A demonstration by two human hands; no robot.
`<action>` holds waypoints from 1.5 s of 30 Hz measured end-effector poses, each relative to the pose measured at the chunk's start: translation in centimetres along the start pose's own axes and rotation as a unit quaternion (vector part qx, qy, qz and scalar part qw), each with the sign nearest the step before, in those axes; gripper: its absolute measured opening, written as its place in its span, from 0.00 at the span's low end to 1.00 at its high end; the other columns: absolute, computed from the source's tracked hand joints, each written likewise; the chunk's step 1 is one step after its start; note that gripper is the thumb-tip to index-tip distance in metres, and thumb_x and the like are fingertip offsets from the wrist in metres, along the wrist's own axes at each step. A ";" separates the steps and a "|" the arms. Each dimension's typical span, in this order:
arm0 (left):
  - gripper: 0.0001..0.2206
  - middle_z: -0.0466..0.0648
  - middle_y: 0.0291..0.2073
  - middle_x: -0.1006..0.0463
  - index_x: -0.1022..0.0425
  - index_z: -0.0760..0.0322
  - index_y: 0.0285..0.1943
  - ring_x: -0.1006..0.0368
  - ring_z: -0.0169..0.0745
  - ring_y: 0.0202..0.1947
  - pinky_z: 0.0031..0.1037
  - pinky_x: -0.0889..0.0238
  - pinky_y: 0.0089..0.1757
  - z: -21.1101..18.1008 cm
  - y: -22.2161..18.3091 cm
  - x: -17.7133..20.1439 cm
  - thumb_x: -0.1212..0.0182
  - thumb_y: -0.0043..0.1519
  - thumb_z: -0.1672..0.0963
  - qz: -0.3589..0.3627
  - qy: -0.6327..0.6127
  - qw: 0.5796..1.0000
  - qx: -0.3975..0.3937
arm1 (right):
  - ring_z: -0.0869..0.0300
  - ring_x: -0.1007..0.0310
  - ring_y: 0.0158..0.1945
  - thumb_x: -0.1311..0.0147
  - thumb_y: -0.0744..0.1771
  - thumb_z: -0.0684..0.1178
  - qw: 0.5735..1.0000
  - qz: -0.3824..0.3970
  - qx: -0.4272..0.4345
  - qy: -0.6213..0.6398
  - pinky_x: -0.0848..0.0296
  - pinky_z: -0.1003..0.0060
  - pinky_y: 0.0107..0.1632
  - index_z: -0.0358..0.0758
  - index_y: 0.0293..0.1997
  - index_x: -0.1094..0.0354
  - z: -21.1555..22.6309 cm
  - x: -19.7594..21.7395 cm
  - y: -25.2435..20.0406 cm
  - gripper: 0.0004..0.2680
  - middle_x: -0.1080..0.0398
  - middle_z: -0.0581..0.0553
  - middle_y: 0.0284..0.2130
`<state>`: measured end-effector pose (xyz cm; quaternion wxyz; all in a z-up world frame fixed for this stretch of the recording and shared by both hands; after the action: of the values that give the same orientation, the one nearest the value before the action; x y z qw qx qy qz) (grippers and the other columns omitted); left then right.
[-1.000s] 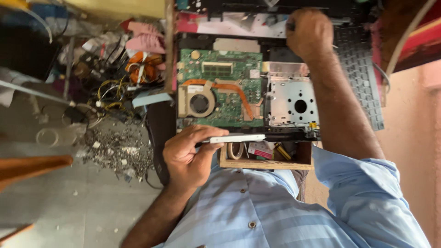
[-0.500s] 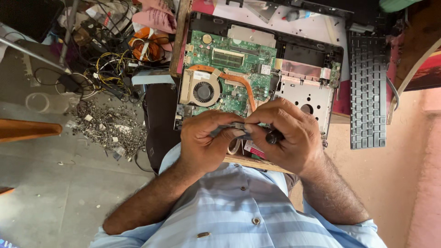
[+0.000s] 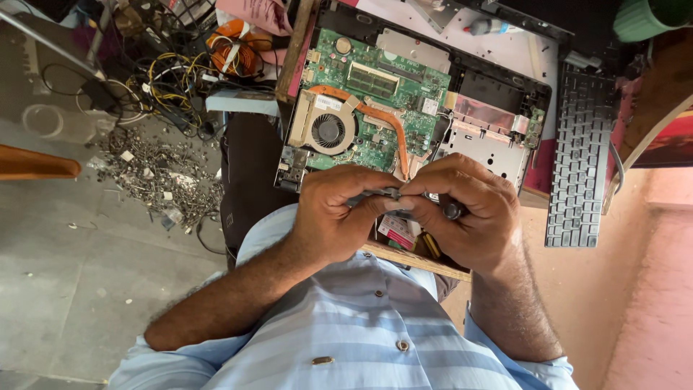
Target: The person detaches components from a laptop using a screwdriver and removes a small rectangular drive unit from its housing.
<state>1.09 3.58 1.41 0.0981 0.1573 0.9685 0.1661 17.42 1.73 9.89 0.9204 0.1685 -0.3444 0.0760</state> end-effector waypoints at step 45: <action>0.08 0.52 0.37 0.16 0.19 0.67 0.47 0.16 0.38 0.36 0.25 0.22 0.38 -0.4 -0.3 0.9 0.32 0.60 0.65 -0.018 0.034 0.999 -0.026 | 0.70 0.27 0.31 0.34 0.66 0.36 0.997 0.027 -0.010 -0.066 0.34 0.78 0.28 0.35 0.45 0.23 1.4 0.2 0.0 0.06 0.23 0.44 0.38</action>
<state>0.11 3.51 1.60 0.0724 0.1314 0.9694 0.1943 16.70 1.22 10.97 0.8949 0.1548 -0.4096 0.0861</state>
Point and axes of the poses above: each hand's wrist, its own y-axis towards the middle knuckle, its own x-axis out of the back of the hand, z = x × y, the point moved 4 cm from there along y, towards the middle knuckle
